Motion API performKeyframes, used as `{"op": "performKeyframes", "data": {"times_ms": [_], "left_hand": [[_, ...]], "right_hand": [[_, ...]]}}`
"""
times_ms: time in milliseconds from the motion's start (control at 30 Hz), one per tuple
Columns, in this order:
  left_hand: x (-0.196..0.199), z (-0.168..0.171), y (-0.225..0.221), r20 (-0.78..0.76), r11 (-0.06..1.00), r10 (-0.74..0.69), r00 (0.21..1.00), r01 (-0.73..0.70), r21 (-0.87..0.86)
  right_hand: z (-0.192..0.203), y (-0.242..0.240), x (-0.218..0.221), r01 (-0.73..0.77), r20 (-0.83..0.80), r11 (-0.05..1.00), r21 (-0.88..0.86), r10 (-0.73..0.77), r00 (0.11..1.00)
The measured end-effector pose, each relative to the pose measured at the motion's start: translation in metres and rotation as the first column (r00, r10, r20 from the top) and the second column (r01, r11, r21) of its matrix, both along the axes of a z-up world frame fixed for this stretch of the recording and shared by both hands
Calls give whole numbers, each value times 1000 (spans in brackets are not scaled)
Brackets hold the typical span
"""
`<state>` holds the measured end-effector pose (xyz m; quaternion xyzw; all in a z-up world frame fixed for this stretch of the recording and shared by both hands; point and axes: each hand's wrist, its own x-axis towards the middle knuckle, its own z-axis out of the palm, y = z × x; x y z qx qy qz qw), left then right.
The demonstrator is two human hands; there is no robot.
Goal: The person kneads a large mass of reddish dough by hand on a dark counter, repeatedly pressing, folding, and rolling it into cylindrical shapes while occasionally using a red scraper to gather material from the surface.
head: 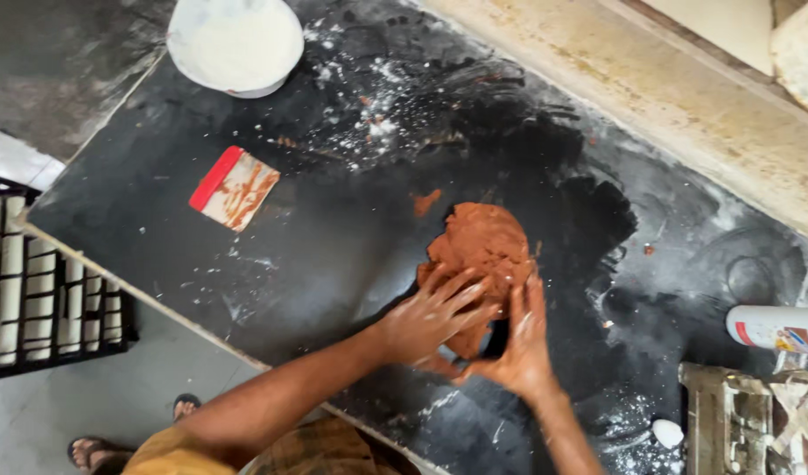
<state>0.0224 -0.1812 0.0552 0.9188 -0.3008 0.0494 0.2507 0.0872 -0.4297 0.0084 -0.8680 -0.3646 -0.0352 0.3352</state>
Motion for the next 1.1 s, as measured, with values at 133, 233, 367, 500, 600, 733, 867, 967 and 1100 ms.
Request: {"op": "performKeyframes", "data": {"times_ms": [133,233,367,500,600,733,867,967,1100], "left_hand": [[13,-2,-1,17,970,-7,1000,3,245],[56,-8,-4,278,959,257,926,-281,48],[124,-11,-5,32,907,380,925,-365,-211],[170,-9,1,-103,854,435,895,-446,-268],[193,-29,-5,-202,817,485,851,-523,-243],[224,-50,-3,-96,789,556,826,-560,-251],[190,-67,-8,-49,840,504,863,-502,-204],[136,-59,5,87,923,366,927,-349,-160],[56,-20,29,134,985,170,976,-164,-57]], "right_hand": [[-7,28,-20,55,156,997,-46,-47,987],[-2,47,9,113,204,989,100,-132,970],[3,52,72,184,179,981,59,-191,965],[-5,57,116,237,171,962,133,-258,951],[-15,55,150,327,19,942,78,-329,944],[-19,58,168,461,-111,880,-114,-473,874],[-19,61,146,349,135,936,51,-353,926],[10,45,99,148,113,989,13,-149,982],[53,8,52,-45,110,991,-124,59,992]]}}
